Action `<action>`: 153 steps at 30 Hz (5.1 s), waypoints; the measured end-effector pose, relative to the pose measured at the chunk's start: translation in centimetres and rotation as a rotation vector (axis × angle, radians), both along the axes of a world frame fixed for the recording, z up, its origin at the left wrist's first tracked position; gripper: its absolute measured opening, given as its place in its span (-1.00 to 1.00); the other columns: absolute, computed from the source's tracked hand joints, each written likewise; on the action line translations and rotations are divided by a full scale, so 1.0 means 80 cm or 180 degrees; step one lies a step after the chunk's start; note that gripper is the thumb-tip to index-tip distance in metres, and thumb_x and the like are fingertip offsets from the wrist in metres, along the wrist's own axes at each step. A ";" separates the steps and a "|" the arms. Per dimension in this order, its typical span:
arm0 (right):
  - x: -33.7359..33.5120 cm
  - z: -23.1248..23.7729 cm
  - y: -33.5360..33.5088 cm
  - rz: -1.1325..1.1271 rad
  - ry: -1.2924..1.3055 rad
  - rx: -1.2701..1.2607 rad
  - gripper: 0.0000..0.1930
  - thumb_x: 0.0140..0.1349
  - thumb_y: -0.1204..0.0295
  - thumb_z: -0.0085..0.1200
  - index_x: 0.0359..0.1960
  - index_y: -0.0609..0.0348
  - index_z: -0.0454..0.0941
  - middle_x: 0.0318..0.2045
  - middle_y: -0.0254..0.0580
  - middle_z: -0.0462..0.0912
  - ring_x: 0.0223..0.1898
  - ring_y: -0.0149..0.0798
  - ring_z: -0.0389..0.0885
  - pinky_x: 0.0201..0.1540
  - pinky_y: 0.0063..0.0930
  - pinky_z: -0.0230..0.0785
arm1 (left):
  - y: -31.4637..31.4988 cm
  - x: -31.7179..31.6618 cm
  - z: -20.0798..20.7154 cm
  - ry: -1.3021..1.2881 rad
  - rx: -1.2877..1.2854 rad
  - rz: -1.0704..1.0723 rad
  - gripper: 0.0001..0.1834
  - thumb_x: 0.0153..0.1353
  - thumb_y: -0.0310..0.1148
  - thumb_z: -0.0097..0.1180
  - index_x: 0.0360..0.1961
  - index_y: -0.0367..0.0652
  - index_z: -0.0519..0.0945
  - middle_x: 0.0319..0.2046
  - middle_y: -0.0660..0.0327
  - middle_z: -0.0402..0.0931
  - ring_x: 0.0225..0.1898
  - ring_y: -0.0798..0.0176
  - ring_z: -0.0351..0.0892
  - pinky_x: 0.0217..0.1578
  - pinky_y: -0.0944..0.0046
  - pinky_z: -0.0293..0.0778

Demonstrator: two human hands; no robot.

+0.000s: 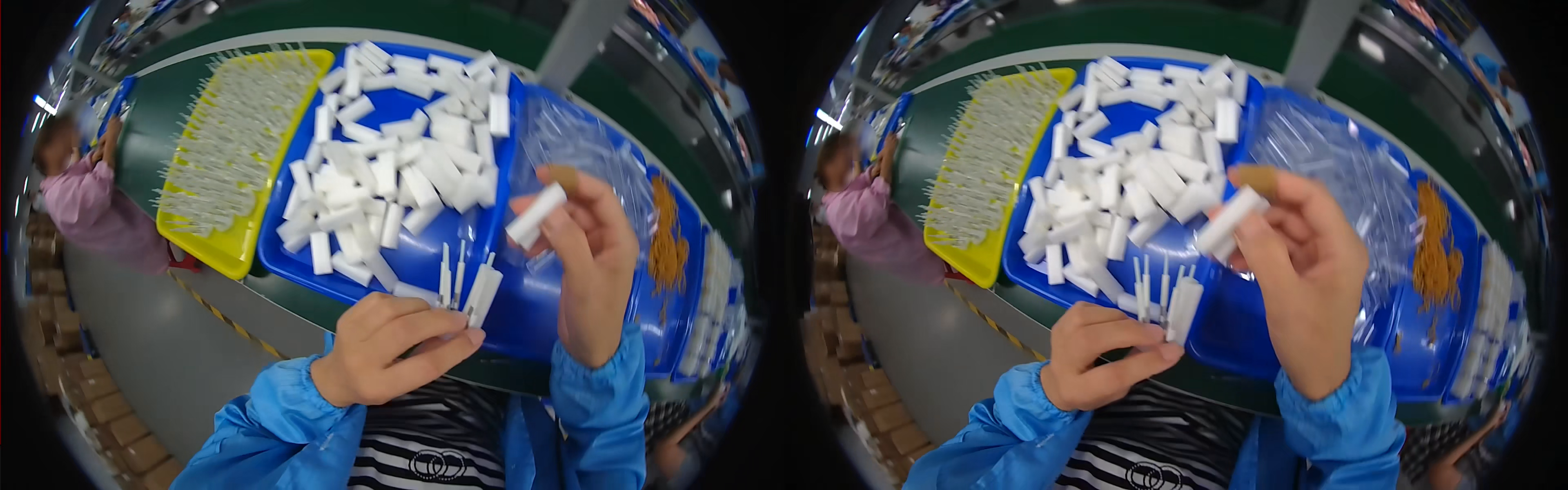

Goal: The person assembles small medical kits by inserting white foam cylinders into clear plastic tubes. They gather a set of these tubes, secure them with a rubber band, and place the bundle into a clear plastic bag. The process is repeated continuously on an assembly line.

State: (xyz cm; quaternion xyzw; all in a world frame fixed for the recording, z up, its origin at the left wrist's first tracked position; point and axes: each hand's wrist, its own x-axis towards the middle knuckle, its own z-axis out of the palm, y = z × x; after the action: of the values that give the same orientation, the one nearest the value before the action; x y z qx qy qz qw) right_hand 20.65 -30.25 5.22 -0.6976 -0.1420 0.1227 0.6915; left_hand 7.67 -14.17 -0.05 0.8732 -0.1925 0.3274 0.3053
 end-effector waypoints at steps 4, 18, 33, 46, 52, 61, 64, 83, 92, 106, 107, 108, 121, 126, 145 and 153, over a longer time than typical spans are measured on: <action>-0.002 -0.010 -0.017 0.0488 -0.0084 -0.0317 -0.71 0.30 0.51 0.09 0.02 0.37 0.56 -0.16 -0.06 0.71 -0.19 -0.32 0.68 -0.04 -0.49 0.49 | -0.007 0.001 -0.003 0.0043 0.0152 -0.0060 -0.59 -0.15 -0.43 0.33 -0.15 -0.01 0.75 -0.16 0.32 0.62 -0.32 0.34 0.54 -0.43 0.37 0.36; 0.015 0.006 -0.015 0.1994 -0.2136 -0.0675 -0.70 0.09 0.48 0.37 -0.14 0.22 0.62 -0.18 -0.10 0.74 0.20 -0.03 0.49 0.21 -0.12 0.31 | 0.023 -0.008 -0.006 -0.0125 -0.0634 0.0125 -0.46 -0.12 -0.57 0.51 -0.10 -0.09 0.52 -0.16 0.13 0.55 -0.23 0.11 0.60 -0.25 0.21 0.56; -0.043 -0.058 0.035 0.1742 -0.3130 -0.2519 -0.72 -0.01 0.51 0.27 -0.19 0.13 0.63 -0.18 -0.27 0.61 -0.06 -0.19 0.50 -0.07 -0.37 0.29 | 0.057 -0.033 -0.014 0.0164 -0.0218 0.0823 -0.59 -0.16 -0.69 0.45 -0.23 -0.18 0.65 -0.36 0.19 0.56 -0.38 0.15 0.56 -0.42 0.25 0.48; -0.016 -0.027 0.017 0.1233 -0.0270 -0.0435 -0.69 0.28 0.49 0.20 0.02 0.33 0.53 -0.13 -0.26 0.63 -0.17 -0.51 0.58 -0.10 -0.61 0.43 | 0.039 -0.043 0.003 0.0299 0.0418 -0.0156 -0.61 -0.12 -0.42 0.31 -0.15 -0.10 0.75 -0.15 0.29 0.61 -0.29 0.29 0.54 -0.37 0.36 0.41; -0.021 -0.037 0.008 0.0855 -0.0840 -0.0101 -0.76 0.17 0.52 0.28 -0.13 0.26 0.61 -0.30 -0.24 0.66 -0.31 -0.39 0.59 -0.19 -0.50 0.43 | 0.030 -0.044 0.009 0.0511 0.0346 0.0014 -0.58 -0.25 -0.55 0.40 -0.23 -0.04 0.76 -0.22 0.30 0.60 -0.33 0.25 0.54 -0.38 0.35 0.45; -0.008 -0.035 0.007 0.0665 -0.0166 0.0066 -0.78 0.21 0.49 0.28 -0.16 0.35 0.60 -0.25 -0.19 0.70 -0.20 -0.40 0.65 -0.10 -0.50 0.49 | 0.029 -0.047 0.012 0.0481 0.0461 -0.0052 -0.58 -0.24 -0.54 0.40 -0.22 -0.04 0.76 -0.22 0.29 0.61 -0.33 0.25 0.53 -0.37 0.34 0.45; -0.015 -0.032 0.004 0.1293 -0.0102 -0.0033 -0.78 0.23 0.49 0.26 -0.16 0.37 0.59 -0.25 -0.19 0.70 -0.20 -0.40 0.65 -0.12 -0.50 0.50 | 0.029 -0.047 0.011 0.0416 0.0476 -0.0038 -0.57 -0.24 -0.56 0.40 -0.22 -0.03 0.76 -0.23 0.30 0.61 -0.33 0.25 0.53 -0.38 0.34 0.45; -0.022 -0.037 0.033 0.1062 -0.2432 -0.1088 -0.72 0.14 0.48 0.27 -0.08 0.18 0.63 -0.12 -0.21 0.63 -0.13 -0.18 0.56 -0.01 -0.37 0.35 | 0.067 -0.056 -0.001 0.0281 -0.0467 0.0611 -0.53 -0.09 -0.75 0.38 -0.11 -0.17 0.61 -0.25 0.12 0.54 -0.28 0.14 0.57 -0.30 0.23 0.50; -0.033 -0.058 0.053 0.1708 -0.3125 -0.2453 -0.78 0.10 0.49 0.13 -0.18 0.13 0.61 -0.41 -0.26 0.60 -0.32 -0.25 0.58 -0.23 -0.38 0.41 | 0.064 -0.062 -0.007 0.0436 -0.0019 0.0732 -0.55 -0.17 -0.72 0.35 -0.16 -0.16 0.71 -0.27 0.17 0.58 -0.28 0.14 0.56 -0.30 0.26 0.47; -0.029 -0.033 0.023 0.0732 -0.0325 -0.0086 -0.74 0.11 0.60 0.18 -0.13 0.28 0.55 -0.52 -0.30 0.58 -0.46 -0.47 0.57 -0.34 -0.57 0.41 | 0.030 -0.048 0.012 0.0464 0.0708 0.0025 -0.59 -0.16 -0.54 0.31 -0.18 0.00 0.76 -0.23 0.31 0.61 -0.32 0.25 0.51 -0.37 0.31 0.35; -0.028 -0.034 0.021 0.0632 -0.0587 -0.0105 -0.74 0.10 0.59 0.19 -0.13 0.27 0.55 -0.53 -0.30 0.58 -0.48 -0.44 0.57 -0.34 -0.53 0.41 | 0.028 -0.046 0.012 0.0462 0.0703 0.0007 -0.59 -0.16 -0.54 0.31 -0.18 0.01 0.76 -0.22 0.32 0.62 -0.32 0.25 0.51 -0.37 0.32 0.35; -0.027 -0.035 0.019 0.0533 -0.0848 -0.0124 -0.74 0.09 0.59 0.20 -0.14 0.25 0.56 -0.54 -0.30 0.58 -0.50 -0.40 0.57 -0.34 -0.49 0.40 | 0.027 -0.045 0.011 0.0456 0.0684 -0.0001 -0.59 -0.16 -0.54 0.31 -0.18 0.00 0.76 -0.22 0.32 0.62 -0.31 0.25 0.51 -0.36 0.32 0.35; -0.046 -0.025 0.007 0.0985 -0.1987 -0.0697 -0.72 0.01 0.54 0.22 -0.19 0.09 0.59 -0.41 -0.35 0.57 -0.18 -0.23 0.53 0.20 -0.06 0.22 | 0.030 -0.041 -0.011 0.0249 -0.0032 0.0135 -0.52 -0.17 -0.63 0.38 -0.11 -0.10 0.69 -0.16 0.19 0.58 -0.26 0.17 0.55 -0.34 0.27 0.49; -0.044 -0.027 0.011 0.1236 -0.2304 -0.0616 -0.70 0.01 0.59 0.27 -0.19 0.14 0.54 -0.32 -0.31 0.62 -0.10 -0.20 0.59 0.32 0.18 0.11 | 0.035 -0.043 -0.019 0.0066 -0.0376 0.0174 -0.54 -0.13 -0.66 0.42 -0.14 -0.12 0.61 -0.16 0.14 0.59 -0.25 0.12 0.60 -0.34 0.25 0.54; -0.014 -0.052 0.054 0.1367 -0.4055 -0.3020 -0.82 0.01 0.44 0.12 -0.32 0.18 0.58 -0.40 -0.29 0.50 -0.22 -0.24 0.49 -0.11 -0.37 0.28 | 0.052 -0.051 -0.008 0.0653 0.0253 0.0388 -0.52 -0.23 -0.56 0.48 -0.17 -0.07 0.67 -0.29 0.29 0.57 -0.35 0.21 0.53 -0.30 0.24 0.32; -0.016 -0.057 0.054 0.1453 -0.4090 -0.3079 -0.87 0.02 0.44 0.15 -0.38 0.18 0.55 -0.44 -0.23 0.53 -0.31 -0.23 0.54 -0.17 -0.36 0.35 | 0.054 -0.054 -0.014 0.0564 0.0269 0.0333 -0.57 -0.15 -0.52 0.32 -0.14 -0.09 0.74 -0.26 0.32 0.57 -0.26 0.24 0.54 -0.29 0.26 0.40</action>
State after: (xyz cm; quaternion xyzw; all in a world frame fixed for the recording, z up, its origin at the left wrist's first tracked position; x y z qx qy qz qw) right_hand 19.34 -25.90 0.69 -0.8057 -0.5782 -0.1145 0.0584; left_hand 3.36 -9.82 -1.15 0.9197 -0.1325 0.2560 0.2666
